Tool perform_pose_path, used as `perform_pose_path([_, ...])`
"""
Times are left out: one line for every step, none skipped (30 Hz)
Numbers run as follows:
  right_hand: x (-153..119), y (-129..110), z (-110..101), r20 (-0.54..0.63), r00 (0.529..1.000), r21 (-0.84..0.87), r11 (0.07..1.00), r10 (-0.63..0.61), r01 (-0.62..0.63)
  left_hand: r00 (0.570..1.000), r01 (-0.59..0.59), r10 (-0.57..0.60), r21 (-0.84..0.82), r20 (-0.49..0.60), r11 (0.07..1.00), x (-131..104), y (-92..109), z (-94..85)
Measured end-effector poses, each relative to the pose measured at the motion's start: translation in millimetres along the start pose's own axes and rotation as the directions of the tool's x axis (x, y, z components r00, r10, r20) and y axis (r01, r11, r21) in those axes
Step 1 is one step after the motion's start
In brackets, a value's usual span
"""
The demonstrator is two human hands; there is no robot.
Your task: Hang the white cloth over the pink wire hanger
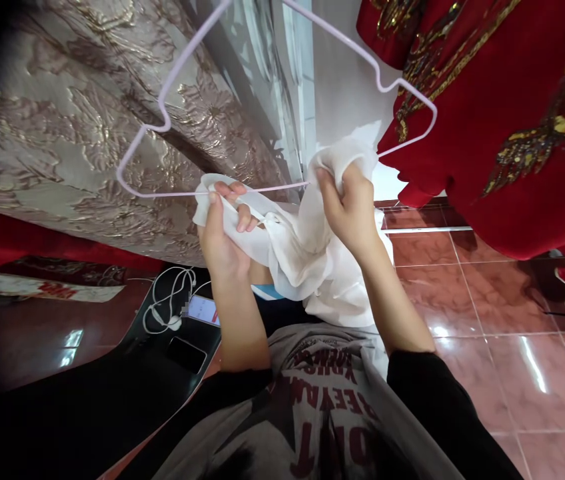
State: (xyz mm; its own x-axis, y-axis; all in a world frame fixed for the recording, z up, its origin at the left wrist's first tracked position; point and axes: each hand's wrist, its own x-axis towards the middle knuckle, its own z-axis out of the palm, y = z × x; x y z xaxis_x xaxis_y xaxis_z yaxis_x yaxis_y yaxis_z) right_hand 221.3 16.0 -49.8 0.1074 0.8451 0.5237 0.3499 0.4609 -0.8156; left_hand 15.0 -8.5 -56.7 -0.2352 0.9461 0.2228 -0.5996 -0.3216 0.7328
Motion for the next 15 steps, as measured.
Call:
perform_pose_path([-0.6,2.8,0.4,-0.002,1.0,-0.031,0.999,-0.013,0.013,1.0,0.025,-0.025,0.021,-0.01,0.999,0.1,1.0,-2.0])
perform_pose_path([-0.8,5.0,0.6,-0.011,1.0,-0.059,0.998,-0.026,0.025,0.998,0.05,-0.049,0.034,-0.026,0.998,0.8,2.8,-4.7])
perform_pose_path([-0.3,6.7,0.3,-0.025,0.999,-0.082,0.996,-0.039,0.037,0.996,0.073,-0.071,0.037,-0.051,0.997,2.2,5.6,-8.1])
perform_pose_path([0.9,7.9,-0.7,-0.037,0.998,-0.102,0.994,-0.054,0.05,0.992,0.096,-0.093,0.034,-0.082,0.995,4.5,9.8,-12.3])
perform_pose_path([2.8,8.7,-2.4,-0.047,0.997,-0.118,0.991,-0.069,0.063,0.986,0.115,-0.111,0.023,-0.121,0.993,7.7,15.4,-17.2])
perform_pose_path([5.1,9.1,-4.7,-0.05,0.995,-0.133,0.988,-0.084,0.077,0.979,0.125,-0.121,0.013,-0.163,0.992,11.6,22.6,-22.4])
perform_pose_path([7.6,9.4,-7.3,-0.048,0.994,-0.148,0.985,-0.097,0.089,0.972,0.122,-0.117,0.011,-0.205,0.992,16.1,31.3,-27.6])
perform_pose_path([10.0,9.5,-10.1,-0.041,0.993,-0.159,0.982,-0.106,0.098,0.967,0.106,-0.098,0.021,-0.235,0.994,20.9,41.4,-32.2])
perform_pose_path([11.9,9.5,-12.5,-0.032,0.993,-0.167,0.98,-0.111,0.104,0.966,0.078,-0.064,0.046,-0.252,0.996,25.7,52.4,-35.7])
perform_pose_path([13.1,9.4,-14.3,-0.022,0.993,-0.171,0.979,-0.112,0.107,0.968,0.044,-0.022,0.083,-0.25,0.996,30.2,63.9,-37.6])
perform_pose_path([13.5,9.3,-15.2,-0.015,0.994,-0.172,0.979,-0.113,0.108,0.973,0.014,0.017,0.13,-0.23,0.991,34.4,75.3,-37.5])
perform_pose_path([13.1,9.0,-15.0,-0.01,0.994,-0.17,0.979,-0.113,0.11,0.978,-0.014,0.051,0.183,-0.202,0.983,38.2,86.0,-35.2])
perform_pose_path([12.1,8.7,-13.7,-0.008,0.994,-0.166,0.98,-0.113,0.111,0.983,-0.028,0.07,0.24,-0.171,0.97,41.5,95.4,-30.8])
perform_pose_path([10.6,8.2,-11.5,-0.005,0.994,-0.16,0.981,-0.113,0.111,0.985,-0.031,0.084,0.318,-0.152,0.948,44.5,103.0,-24.6])
perform_pose_path([8.7,7.5,-8.6,0.002,0.994,-0.153,0.982,-0.113,0.112,0.986,-0.035,0.099,0.411,-0.136,0.911,47.2,108.5,-17.2])
